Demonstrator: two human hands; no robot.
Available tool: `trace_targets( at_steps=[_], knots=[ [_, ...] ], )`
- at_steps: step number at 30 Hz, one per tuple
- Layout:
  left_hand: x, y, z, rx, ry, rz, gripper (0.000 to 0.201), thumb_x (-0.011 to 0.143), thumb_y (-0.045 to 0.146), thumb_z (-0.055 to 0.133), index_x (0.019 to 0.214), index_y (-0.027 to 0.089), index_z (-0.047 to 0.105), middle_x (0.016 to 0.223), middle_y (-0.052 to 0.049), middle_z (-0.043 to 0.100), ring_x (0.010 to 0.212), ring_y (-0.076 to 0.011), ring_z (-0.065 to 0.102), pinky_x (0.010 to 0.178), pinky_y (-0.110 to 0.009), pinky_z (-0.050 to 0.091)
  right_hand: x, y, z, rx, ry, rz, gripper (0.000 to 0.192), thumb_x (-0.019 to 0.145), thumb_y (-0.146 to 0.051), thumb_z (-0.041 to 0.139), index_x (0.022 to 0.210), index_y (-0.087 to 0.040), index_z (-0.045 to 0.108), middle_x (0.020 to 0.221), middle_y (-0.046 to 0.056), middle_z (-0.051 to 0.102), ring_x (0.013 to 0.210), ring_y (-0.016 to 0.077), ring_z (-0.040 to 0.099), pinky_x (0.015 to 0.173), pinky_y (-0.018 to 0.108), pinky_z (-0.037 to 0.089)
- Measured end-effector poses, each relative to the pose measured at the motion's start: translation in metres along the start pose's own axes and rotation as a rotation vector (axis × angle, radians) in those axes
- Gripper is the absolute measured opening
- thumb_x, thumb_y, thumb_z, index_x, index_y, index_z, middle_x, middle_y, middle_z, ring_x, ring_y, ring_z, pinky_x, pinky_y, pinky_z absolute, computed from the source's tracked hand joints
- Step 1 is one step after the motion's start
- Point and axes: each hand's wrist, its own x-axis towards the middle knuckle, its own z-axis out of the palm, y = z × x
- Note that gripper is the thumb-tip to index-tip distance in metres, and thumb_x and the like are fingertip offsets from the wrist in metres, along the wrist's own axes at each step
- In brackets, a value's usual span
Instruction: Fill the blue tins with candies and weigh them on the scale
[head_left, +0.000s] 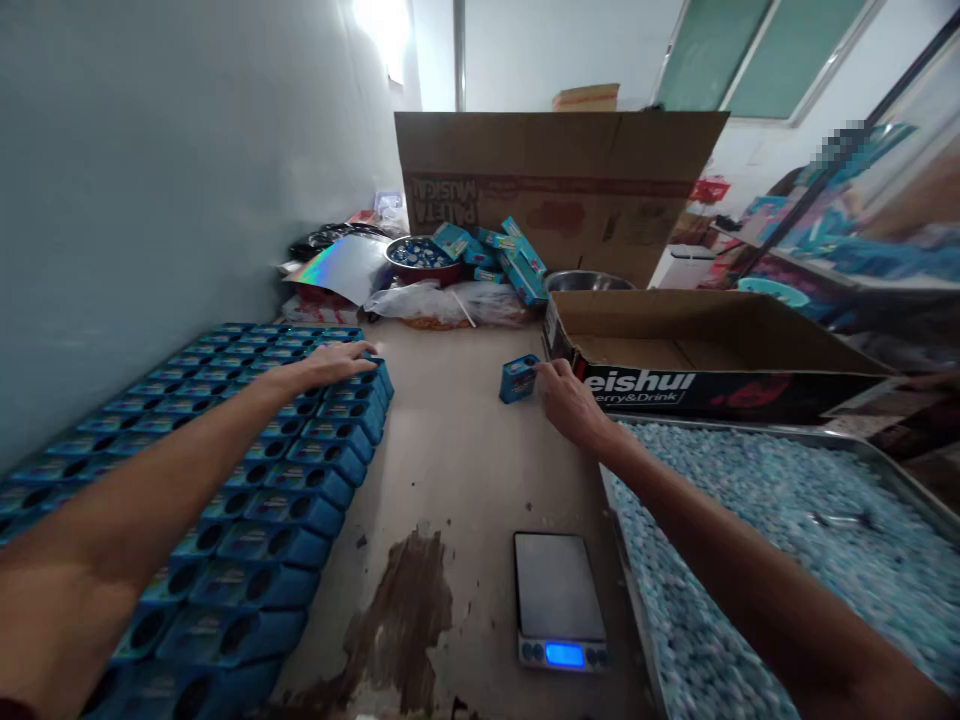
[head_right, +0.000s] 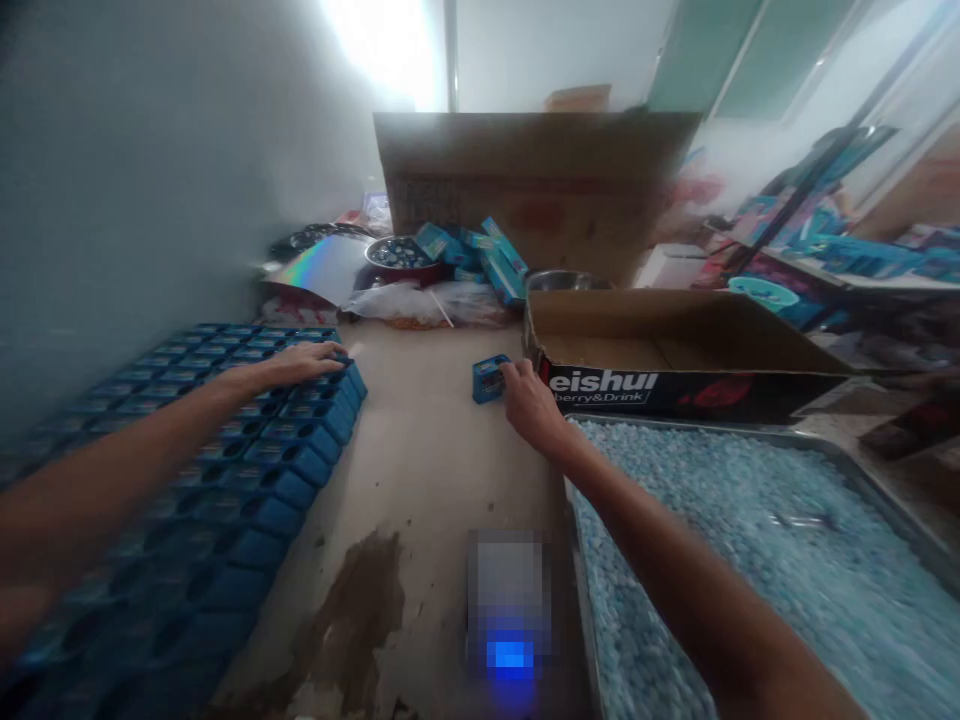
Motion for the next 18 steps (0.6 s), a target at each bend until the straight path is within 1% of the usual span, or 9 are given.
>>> trace_targets(
  at_steps=[1, 2, 4, 6, 9, 11, 13, 16, 18],
  knots=[
    [-0.005, 0.003, 0.006, 0.081, -0.019, 0.007, 0.068, 0.075, 0.064, 0.066, 0.129, 0.023, 0.071, 0.128, -0.013, 0.072, 0.128, -0.0384, 0.060, 0.117, -0.056, 0.037, 0.018, -0.005, 0.008, -0.061, -0.040, 0.041, 0.043, 0.097, -0.004, 0.043, 0.137, -0.013, 0.056, 0.136, 0.022, 0.058, 0.108, 0.0268, 0.068, 0.088, 0.034, 0.052],
    [-0.010, 0.006, 0.012, 0.166, -0.049, 0.010, 0.073, 0.080, 0.066, 0.062, 0.142, 0.026, 0.063, 0.144, -0.014, 0.064, 0.139, -0.0400, 0.051, 0.121, -0.062, 0.029, 0.032, -0.009, 0.014, -0.103, -0.074, 0.076, 0.044, 0.096, -0.001, 0.043, 0.137, -0.011, 0.056, 0.136, 0.023, 0.057, 0.106, 0.0270, 0.069, 0.086, 0.034, 0.052],
    [-0.022, 0.013, 0.027, 0.298, -0.078, -0.007, 0.074, 0.090, 0.061, 0.053, 0.156, 0.028, 0.047, 0.161, -0.014, 0.047, 0.151, -0.0407, 0.037, 0.122, -0.069, 0.021, 0.048, -0.014, 0.022, -0.131, -0.097, 0.115, 0.042, 0.095, 0.000, 0.042, 0.134, -0.007, 0.057, 0.135, 0.026, 0.058, 0.102, 0.0279, 0.071, 0.083, 0.034, 0.052],
    [-0.031, 0.020, 0.039, 0.343, -0.051, -0.048, 0.067, 0.096, 0.049, 0.049, 0.159, 0.025, 0.043, 0.164, -0.016, 0.041, 0.154, -0.0403, 0.032, 0.122, -0.069, 0.022, 0.051, -0.014, 0.023, -0.124, -0.095, 0.120, 0.037, 0.098, -0.005, 0.044, 0.131, -0.007, 0.060, 0.132, 0.026, 0.061, 0.102, 0.0287, 0.071, 0.081, 0.034, 0.051],
    [-0.043, 0.028, 0.048, 0.343, 0.003, -0.045, 0.059, 0.103, 0.037, 0.040, 0.159, 0.020, 0.041, 0.166, -0.018, 0.038, 0.156, -0.0387, 0.028, 0.123, -0.067, 0.020, 0.034, -0.009, 0.012, -0.111, -0.121, 0.108, 0.025, 0.103, -0.023, 0.053, 0.119, -0.015, 0.070, 0.120, 0.018, 0.071, 0.107, 0.0285, 0.070, 0.082, 0.032, 0.048],
    [-0.048, 0.033, 0.048, 0.325, 0.025, -0.011, 0.057, 0.107, 0.037, 0.032, 0.159, 0.015, 0.039, 0.166, -0.020, 0.035, 0.155, -0.0387, 0.028, 0.123, -0.069, 0.019, 0.007, -0.007, -0.001, -0.088, -0.131, 0.087, 0.023, 0.103, -0.034, 0.058, 0.111, -0.020, 0.074, 0.111, 0.012, 0.075, 0.108, 0.0270, 0.069, 0.082, 0.031, 0.046],
    [-0.049, 0.034, 0.047, 0.304, 0.041, 0.020, 0.059, 0.109, 0.039, 0.027, 0.160, 0.011, 0.037, 0.164, -0.023, 0.035, 0.153, -0.0404, 0.030, 0.121, -0.071, 0.020, -0.033, -0.006, -0.016, -0.026, -0.117, 0.046, 0.021, 0.101, -0.037, 0.062, 0.106, -0.022, 0.076, 0.104, 0.009, 0.076, 0.102, 0.0252, 0.069, 0.080, 0.030, 0.044],
    [-0.045, 0.030, 0.047, 0.299, 0.055, 0.050, 0.062, 0.109, 0.045, 0.028, 0.161, 0.012, 0.036, 0.162, -0.024, 0.039, 0.151, -0.0430, 0.034, 0.118, -0.074, 0.024, -0.113, -0.013, -0.033, 0.152, -0.103, -0.020, 0.017, 0.099, -0.034, 0.066, 0.096, -0.020, 0.076, 0.093, 0.007, 0.073, 0.087, 0.0210, 0.067, 0.076, 0.030, 0.042],
    [-0.039, 0.022, 0.049, 0.300, 0.086, 0.089, 0.063, 0.109, 0.048, 0.029, 0.160, 0.014, 0.039, 0.160, -0.023, 0.042, 0.148, -0.0433, 0.038, 0.115, -0.077, 0.026, -0.169, -0.019, -0.038, 0.264, -0.111, -0.031, 0.017, 0.101, -0.032, 0.065, 0.094, -0.020, 0.075, 0.090, 0.005, 0.071, 0.080, 0.0178, 0.064, 0.073, 0.029, 0.042]
  ],
)
